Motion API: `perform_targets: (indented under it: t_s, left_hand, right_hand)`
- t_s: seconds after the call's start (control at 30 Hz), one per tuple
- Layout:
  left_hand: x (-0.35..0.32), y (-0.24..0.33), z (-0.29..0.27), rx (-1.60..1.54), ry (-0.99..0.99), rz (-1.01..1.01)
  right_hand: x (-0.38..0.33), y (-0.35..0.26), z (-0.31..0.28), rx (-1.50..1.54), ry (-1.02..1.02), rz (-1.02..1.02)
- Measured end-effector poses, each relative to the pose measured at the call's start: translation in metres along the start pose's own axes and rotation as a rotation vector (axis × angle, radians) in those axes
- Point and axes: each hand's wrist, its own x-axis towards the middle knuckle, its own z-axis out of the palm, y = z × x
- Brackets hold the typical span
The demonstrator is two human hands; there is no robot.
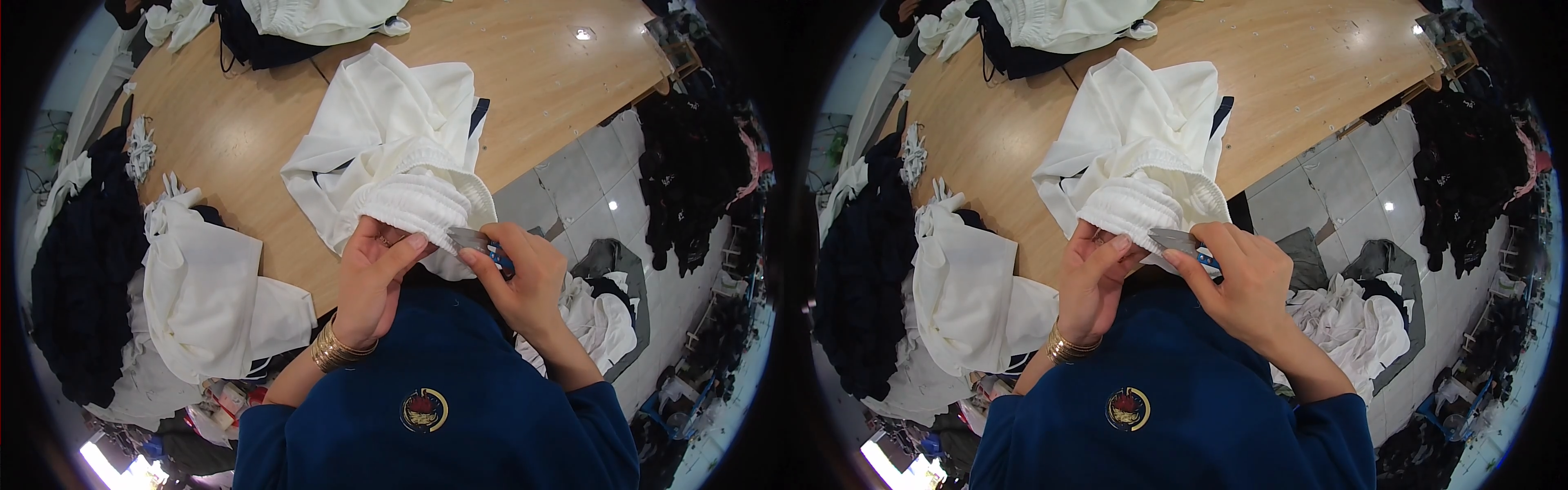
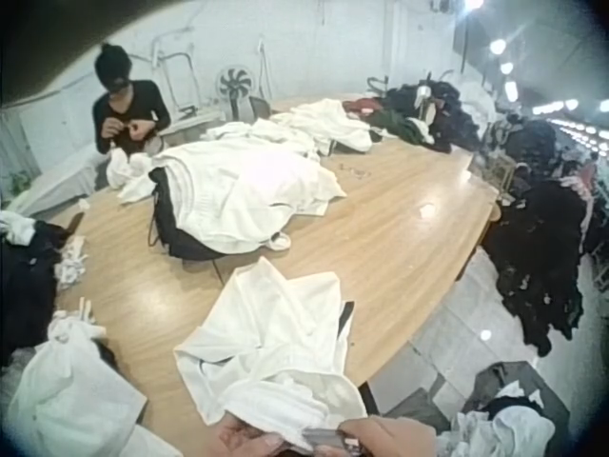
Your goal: Trimming excess threads from white athletic shorts using thread snips.
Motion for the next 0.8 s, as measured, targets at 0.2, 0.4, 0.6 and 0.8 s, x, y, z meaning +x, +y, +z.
perform_targets:
  t_s: [0.2,0.4,0.6,0.8]
  left_hand:
    - [-0.0005,-0.0006,-0.0009,0.017,-0.013,-0.004]
    - [-0.0008,-0.0006,0.0003,-0.013,-0.016,-0.003]
    - [-0.0017,0.0019,-0.0020,-0.047,-0.030,-0.043]
    - [-0.0018,0.0017,-0.0033,-0.024,-0.028,-0.036]
  right_hand:
    - [-0.0001,0.0004,0.0020,-0.032,-0.005,-0.010]
    - [0.0012,-0.0022,0.0025,-0.024,-0.003,-0.014]
    - [0.0018,-0.0002,0.0003,-0.033,-0.013,0.012]
    - [0.0027,-0.0015,-0.0003,0.000,-0.008,-0.007]
